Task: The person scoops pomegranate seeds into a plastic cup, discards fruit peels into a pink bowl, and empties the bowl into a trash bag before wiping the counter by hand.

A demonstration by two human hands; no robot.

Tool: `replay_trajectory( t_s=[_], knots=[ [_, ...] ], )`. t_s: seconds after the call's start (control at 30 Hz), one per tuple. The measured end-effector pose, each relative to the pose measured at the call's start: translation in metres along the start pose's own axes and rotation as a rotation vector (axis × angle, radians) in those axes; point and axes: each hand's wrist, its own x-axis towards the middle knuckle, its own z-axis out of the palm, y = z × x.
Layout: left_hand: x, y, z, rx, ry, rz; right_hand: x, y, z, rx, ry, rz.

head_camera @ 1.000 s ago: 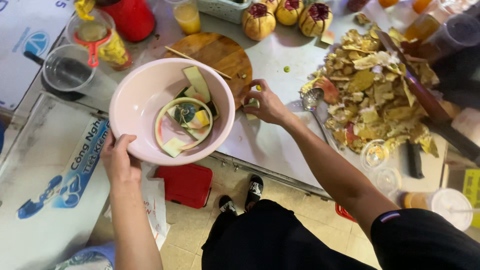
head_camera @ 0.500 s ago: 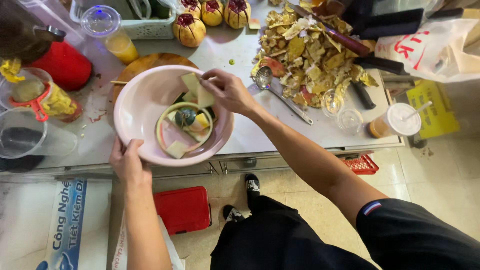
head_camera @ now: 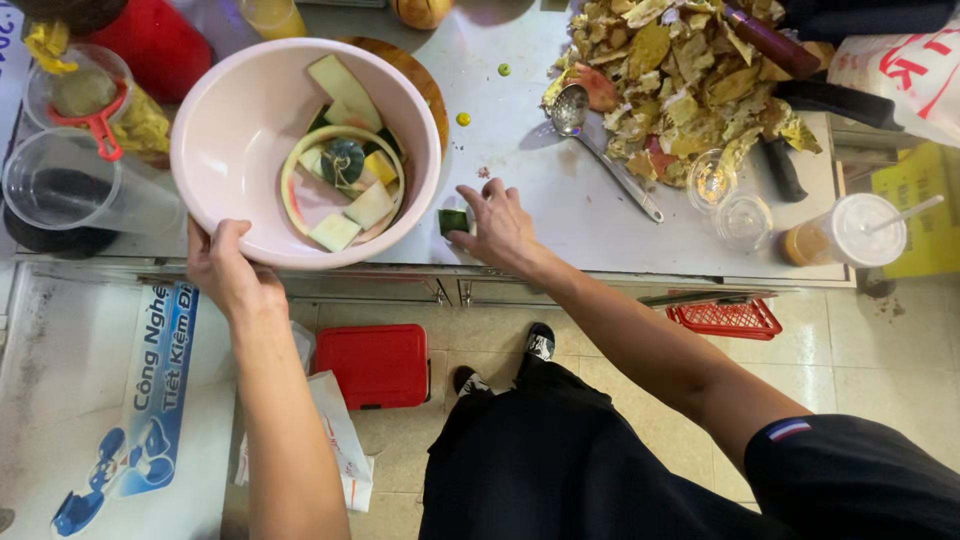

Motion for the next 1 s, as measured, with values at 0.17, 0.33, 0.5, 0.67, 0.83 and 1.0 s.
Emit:
replay_trajectory(
  t_s=[0.17, 0.33, 0.5, 0.67, 0.83, 1.0],
  knots=[
    [-0.010, 0.000, -0.013, -0.018, 0.074, -0.042, 0.014, -0.005, 0.016, 0.027, -0.016, -0.136],
    [-0.022, 0.004, -0.022, -0.022, 0.084, -0.074, 0.033, 0.027, 0.013, -0.004, -0.045, -0.184],
    [-0.027, 0.009, -0.026, -0.044, 0.094, -0.100, 0.027, 0.045, 0.006, 0.175, -0.110, -0.047],
    [-0.031, 0.011, -0.035, -0.009, 0.071, -0.085, 0.031, 0.062, -0.009, 0.388, -0.155, 0.062],
    [-0.033, 0.014, -0.044, 0.017, 0.060, -0.065, 0.042, 0.047, -0.033, 0.863, 0.043, 0.031],
    [-0.030, 0.008, -0.048, 0.014, 0.073, -0.070, 0.056, -0.019, -0.037, 1.030, 0.134, -0.201]
  ],
)
